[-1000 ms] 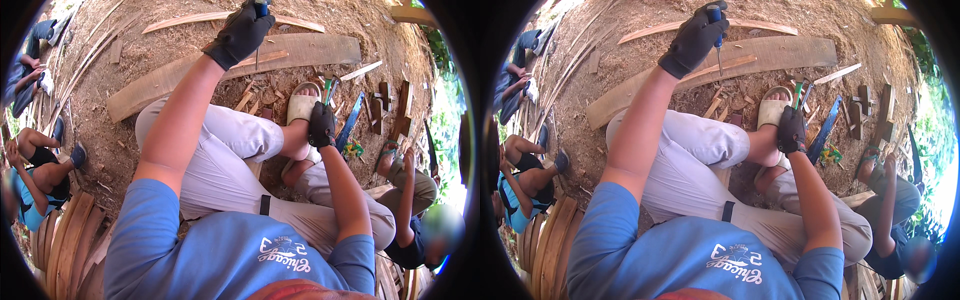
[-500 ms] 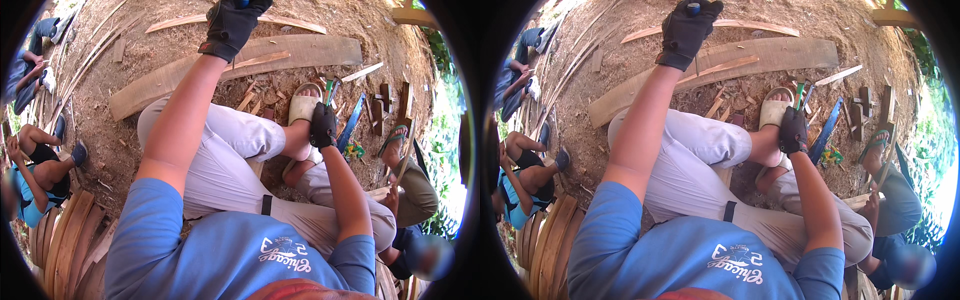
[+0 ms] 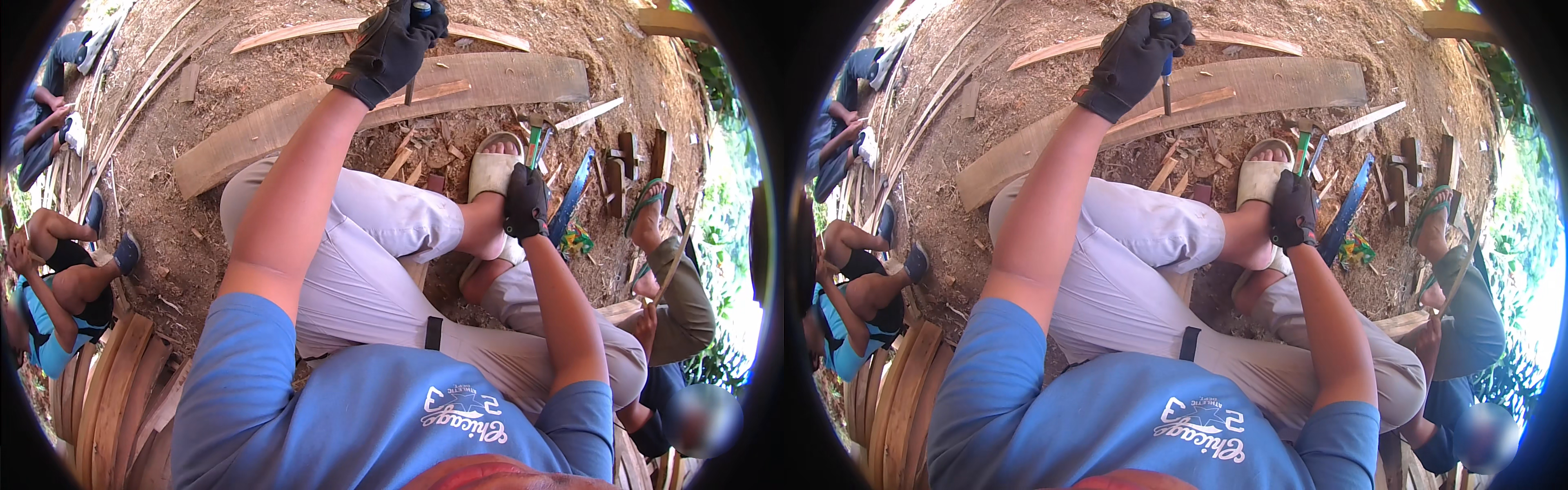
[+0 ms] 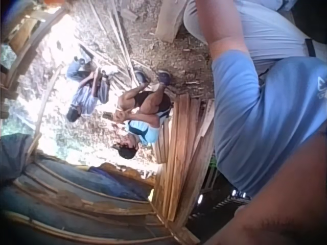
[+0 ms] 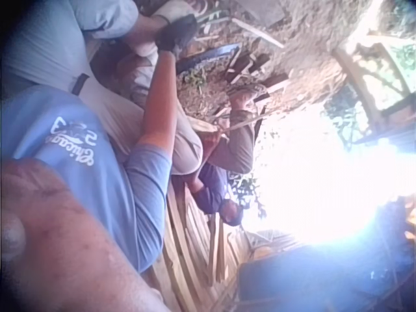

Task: The person sits on the ground and uses a hammer and a chisel to carve a small wooden piece. They repeatedly strike the chisel to remove wood shavings, occasionally adjusting the wood's position. Other people are visible in the background working on similar tasks.

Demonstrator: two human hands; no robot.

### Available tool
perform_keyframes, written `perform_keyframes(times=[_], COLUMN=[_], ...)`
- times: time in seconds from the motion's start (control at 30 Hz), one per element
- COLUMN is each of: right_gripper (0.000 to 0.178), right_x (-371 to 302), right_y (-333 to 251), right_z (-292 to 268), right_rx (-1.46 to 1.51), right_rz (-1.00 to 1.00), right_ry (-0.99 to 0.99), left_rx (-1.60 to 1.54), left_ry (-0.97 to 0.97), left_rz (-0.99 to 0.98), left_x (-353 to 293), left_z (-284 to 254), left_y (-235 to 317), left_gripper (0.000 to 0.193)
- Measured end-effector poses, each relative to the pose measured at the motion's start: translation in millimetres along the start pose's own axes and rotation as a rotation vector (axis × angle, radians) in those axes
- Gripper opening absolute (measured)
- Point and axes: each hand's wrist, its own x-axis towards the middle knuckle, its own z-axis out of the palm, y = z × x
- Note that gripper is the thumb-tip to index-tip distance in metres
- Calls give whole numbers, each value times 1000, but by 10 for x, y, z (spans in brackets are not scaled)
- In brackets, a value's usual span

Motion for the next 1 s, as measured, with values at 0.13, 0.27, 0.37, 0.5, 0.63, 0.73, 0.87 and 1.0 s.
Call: perform_keyframes(times=[0.13,0.27,0.37,0.5,0.63,0.73,0.87,1.0], right_gripper=[46,46,47,47,48,48,48,47], right_x=[21,31,16,2,31,2,15,46], right_y=[40,24,6,-16,5,-51,13,46], right_z=[13,25,4,-17,-11,-25,-19,8], right_rx=[-13,-2,-11,25,17,28,5,-15], right_rz=[-18,0,5,35,55,55,2,-39], right_ry=[20,0,-1,-30,-44,-43,-28,-21], left_rx=[-32,45,128,6,-402,-257,30,279], left_ry=[73,244,273,271,4,-35,-135,-52], left_rz=[-8,54,38,42,-301,-232,-317,-218], left_x=[19,73,67,48,154,157,189,159], left_z=[93,127,74,-12,-237,-333,-332,-169], left_y=[4,-197,-208,-295,-381,-435,-229,-83], left_gripper=[22,17,17,20,25,34,45,53])
